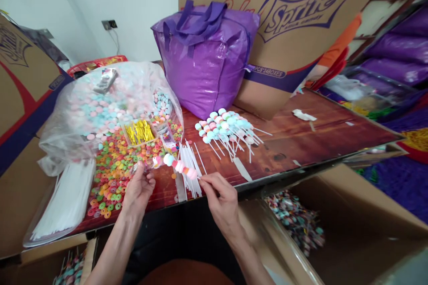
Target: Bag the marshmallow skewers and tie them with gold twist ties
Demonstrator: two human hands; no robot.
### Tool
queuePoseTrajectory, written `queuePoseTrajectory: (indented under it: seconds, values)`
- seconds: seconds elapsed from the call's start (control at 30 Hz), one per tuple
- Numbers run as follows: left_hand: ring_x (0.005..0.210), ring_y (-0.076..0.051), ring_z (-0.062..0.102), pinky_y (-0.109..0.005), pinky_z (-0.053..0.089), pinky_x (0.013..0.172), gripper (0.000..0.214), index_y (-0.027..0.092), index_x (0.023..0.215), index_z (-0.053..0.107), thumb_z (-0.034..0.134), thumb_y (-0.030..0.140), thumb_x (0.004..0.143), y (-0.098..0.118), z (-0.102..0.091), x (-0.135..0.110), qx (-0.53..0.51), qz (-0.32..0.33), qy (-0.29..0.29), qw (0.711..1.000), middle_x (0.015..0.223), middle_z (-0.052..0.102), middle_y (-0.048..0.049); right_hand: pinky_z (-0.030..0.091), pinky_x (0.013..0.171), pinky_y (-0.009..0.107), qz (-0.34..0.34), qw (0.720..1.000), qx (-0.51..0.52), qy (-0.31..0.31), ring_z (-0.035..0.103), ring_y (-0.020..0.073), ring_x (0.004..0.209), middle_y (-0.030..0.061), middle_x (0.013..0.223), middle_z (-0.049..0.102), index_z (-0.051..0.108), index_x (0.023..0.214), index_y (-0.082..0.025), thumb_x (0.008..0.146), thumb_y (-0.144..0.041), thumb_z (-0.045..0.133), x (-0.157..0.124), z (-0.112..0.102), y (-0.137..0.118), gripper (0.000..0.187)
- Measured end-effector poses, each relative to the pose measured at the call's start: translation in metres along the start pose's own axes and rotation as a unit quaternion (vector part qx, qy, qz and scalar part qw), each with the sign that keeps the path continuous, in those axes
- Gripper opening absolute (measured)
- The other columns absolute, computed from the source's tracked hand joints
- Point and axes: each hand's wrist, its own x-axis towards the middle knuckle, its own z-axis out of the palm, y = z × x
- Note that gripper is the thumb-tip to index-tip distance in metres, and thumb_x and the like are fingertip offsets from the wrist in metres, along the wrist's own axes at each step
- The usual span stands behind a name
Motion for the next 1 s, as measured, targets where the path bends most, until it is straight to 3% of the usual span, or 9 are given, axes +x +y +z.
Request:
queuePoseTrajectory:
  seconds: [0.2,0.37,0.53,0.7,0.83,1.0]
  values:
    - [0.048,-0.005,0.051,-0.016,0.043,0.045,0.042,0.015,0.077,0.064,0.094,0.032,0.053,0.001,-0.008,0.003,0.03,0.082,-0.046,0.995,0.066,0.06,0.0057,0.046,0.072,0.032,-0.056,0.992,-0.093,-0.064,0.062,0.0209,0.075,0.0046,0.079,0.068,0.075,0.084,-0.026,0.09,-0.026,0.061,0.002,-0.015,-0.005,0.016]
    - [0.065,-0.01,0.062,-0.022,0.053,0.064,0.037,0.014,0.075,0.067,0.091,0.034,0.056,-0.002,-0.01,0.002,0.072,0.133,-0.094,0.984,0.073,0.066,0.0011,0.045,0.068,0.03,-0.034,0.991,-0.055,-0.119,0.061,0.019,0.072,0.0035,0.077,0.066,0.074,0.082,-0.025,0.091,-0.026,0.06,-0.003,-0.01,-0.003,0.016]
    - [0.07,-0.013,0.064,-0.025,0.054,0.067,0.035,0.016,0.078,0.066,0.088,0.038,0.062,-0.011,-0.01,0.001,0.088,0.179,-0.107,0.974,0.076,0.067,0.0003,0.043,0.065,0.027,0.004,0.995,-0.018,-0.098,0.06,0.0163,0.068,0.0016,0.073,0.065,0.071,0.078,-0.022,0.091,-0.024,0.062,-0.015,0.012,0.008,0.016]
    - [0.074,-0.015,0.068,-0.03,0.056,0.072,0.039,0.017,0.088,0.064,0.084,0.044,0.068,-0.015,-0.015,0.007,0.082,0.134,-0.1,0.983,0.082,0.071,-0.0026,0.041,0.061,0.025,-0.033,0.995,-0.045,-0.087,0.056,0.014,0.065,0.0006,0.071,0.059,0.071,0.081,-0.02,0.093,-0.021,0.059,-0.023,0.026,0.013,0.016]
    - [0.084,-0.02,0.072,-0.034,0.056,0.077,0.039,0.017,0.091,0.061,0.08,0.045,0.073,-0.019,-0.018,0.003,0.109,0.084,-0.136,0.981,0.097,0.075,-0.011,0.041,0.063,0.025,-0.067,0.989,-0.096,-0.085,0.052,0.0137,0.065,0.0009,0.071,0.053,0.07,0.085,-0.018,0.096,-0.018,0.054,-0.027,0.032,0.012,0.02]
    - [0.088,-0.023,0.073,-0.037,0.056,0.083,0.038,0.016,0.098,0.065,0.08,0.041,0.075,-0.024,-0.018,-0.007,0.117,0.052,-0.169,0.977,0.1,0.075,-0.0112,0.039,0.064,0.025,-0.044,0.986,-0.097,-0.131,0.052,0.0136,0.065,0.0008,0.072,0.053,0.067,0.081,-0.018,0.097,-0.019,0.05,-0.028,0.034,0.01,0.023]
